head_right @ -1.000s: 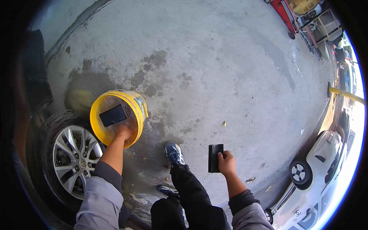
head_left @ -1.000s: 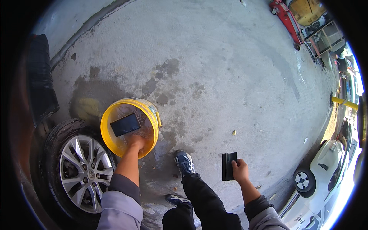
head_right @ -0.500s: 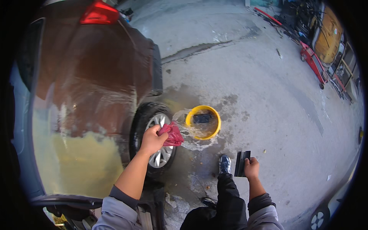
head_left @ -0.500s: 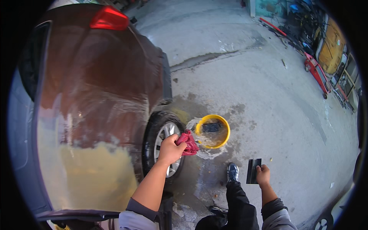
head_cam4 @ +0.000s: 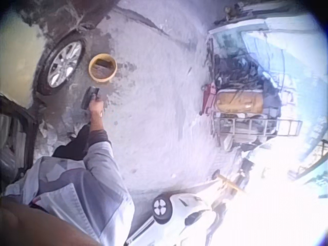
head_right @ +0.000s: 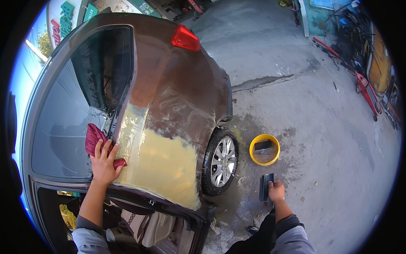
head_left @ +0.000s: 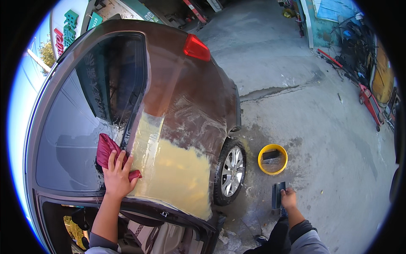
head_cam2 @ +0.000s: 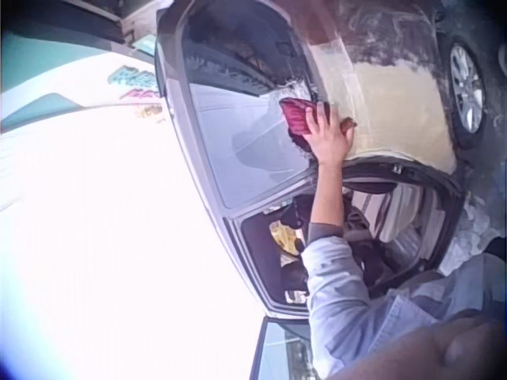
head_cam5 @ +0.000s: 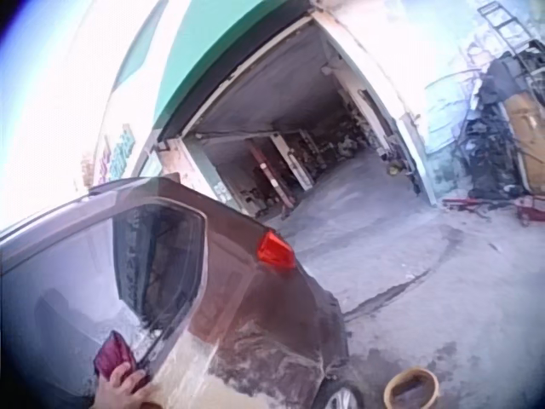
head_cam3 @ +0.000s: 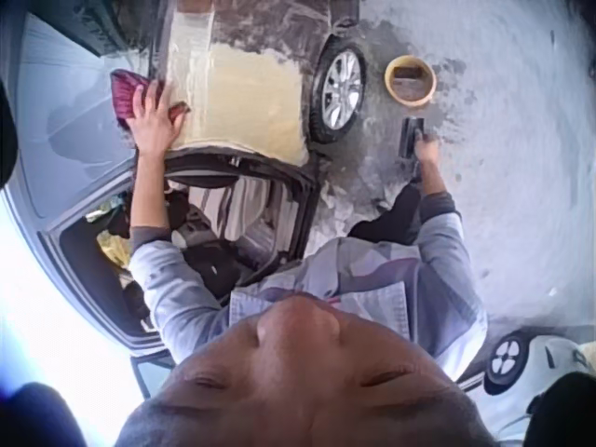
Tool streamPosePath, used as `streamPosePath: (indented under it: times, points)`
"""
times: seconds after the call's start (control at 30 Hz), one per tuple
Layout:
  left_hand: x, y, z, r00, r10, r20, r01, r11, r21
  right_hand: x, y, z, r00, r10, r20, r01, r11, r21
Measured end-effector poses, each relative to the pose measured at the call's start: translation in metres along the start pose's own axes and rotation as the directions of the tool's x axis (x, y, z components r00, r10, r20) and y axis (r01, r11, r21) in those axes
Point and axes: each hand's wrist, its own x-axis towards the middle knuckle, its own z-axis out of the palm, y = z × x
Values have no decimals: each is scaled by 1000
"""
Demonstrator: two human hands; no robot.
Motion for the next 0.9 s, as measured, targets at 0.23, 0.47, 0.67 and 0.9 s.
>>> streamPosePath:
  times: [0.23,0.47,0.67,0.9]
  points:
    - [148,-6,49,873,194,-448,-224,975,-13,27,24,-26,991,135,-1,-135,991,-15]
    - [213,-2,49,971,102,-215,-113,993,-39,51,1,-30,999,37,-37,-41,994,-100]
    - [110,-14,37,967,201,-154,-214,974,-74,29,-57,14,992,39,124,-46,997,55]
    - [-6,-36,11,976,185,-117,-200,971,-130,-22,-143,99,970,-129,204,65,953,296]
